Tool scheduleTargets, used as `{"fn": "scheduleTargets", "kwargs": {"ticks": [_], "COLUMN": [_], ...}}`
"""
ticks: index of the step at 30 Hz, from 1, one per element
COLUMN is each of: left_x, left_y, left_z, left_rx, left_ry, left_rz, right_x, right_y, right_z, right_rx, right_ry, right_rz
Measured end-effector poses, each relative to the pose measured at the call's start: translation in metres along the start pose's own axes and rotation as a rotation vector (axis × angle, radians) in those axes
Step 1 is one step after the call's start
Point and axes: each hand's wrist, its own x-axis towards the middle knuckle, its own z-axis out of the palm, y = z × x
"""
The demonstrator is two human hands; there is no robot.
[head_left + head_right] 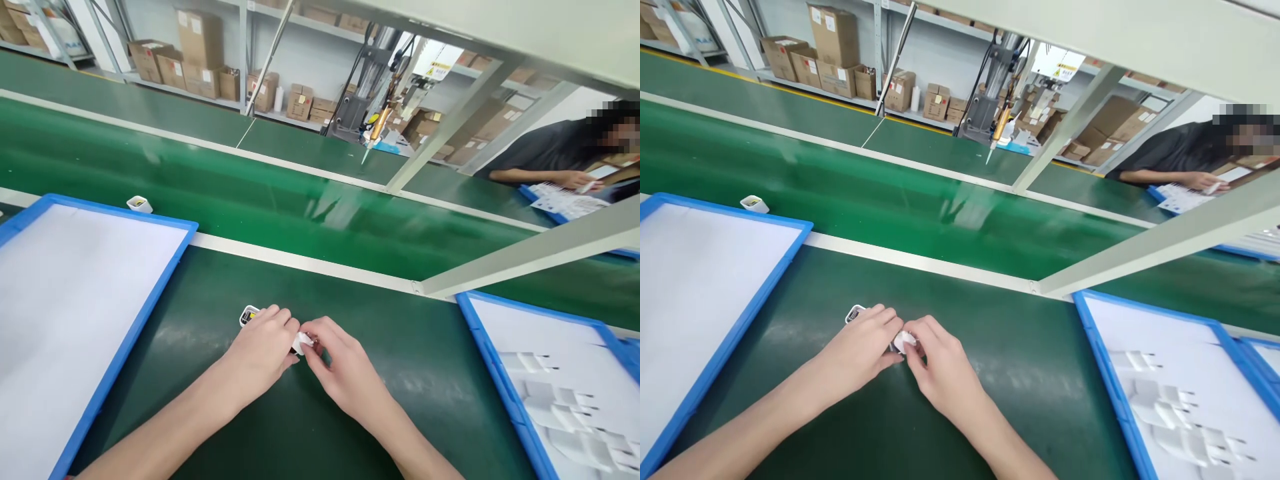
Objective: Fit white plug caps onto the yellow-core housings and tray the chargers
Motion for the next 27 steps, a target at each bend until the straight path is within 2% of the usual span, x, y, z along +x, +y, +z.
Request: {"fn": "scheduleTargets", "kwargs": {"ticks": [3,7,14,22,27], "left_x": [0.003,0.002,-0.001,-0.001,0.000], "left_y": [0.010,0.015,0.002,0.000,-0.002], "left_z": [0.004,0.007,0.014,0.023,0.022], "left_rx": [0.019,-0.041,-0.184,-0.214,-0.231], "left_ry": [0.003,-0.041,-0.046,0.001,-0.039], "left_rz": [-0.062,-0.134,-0.085,-0.085,-0.100], "right_x": [0.002,0.001,-0.010,-0.009,-0.010], "right_y": [-0.001,-0.001,0.001,-0.001,0.006], "right_z": [0.004,-0.001,-0.002,0.003,0.006], "right_rx": [-0.121,-0.129,-0.144,-0.236,-0.188], "right_ry": [-0.020,-0.060,-0.032,-0.042,0.003], "right_rz": [-0.023,-0.010,-0.060,-0.100,-0.132]}}
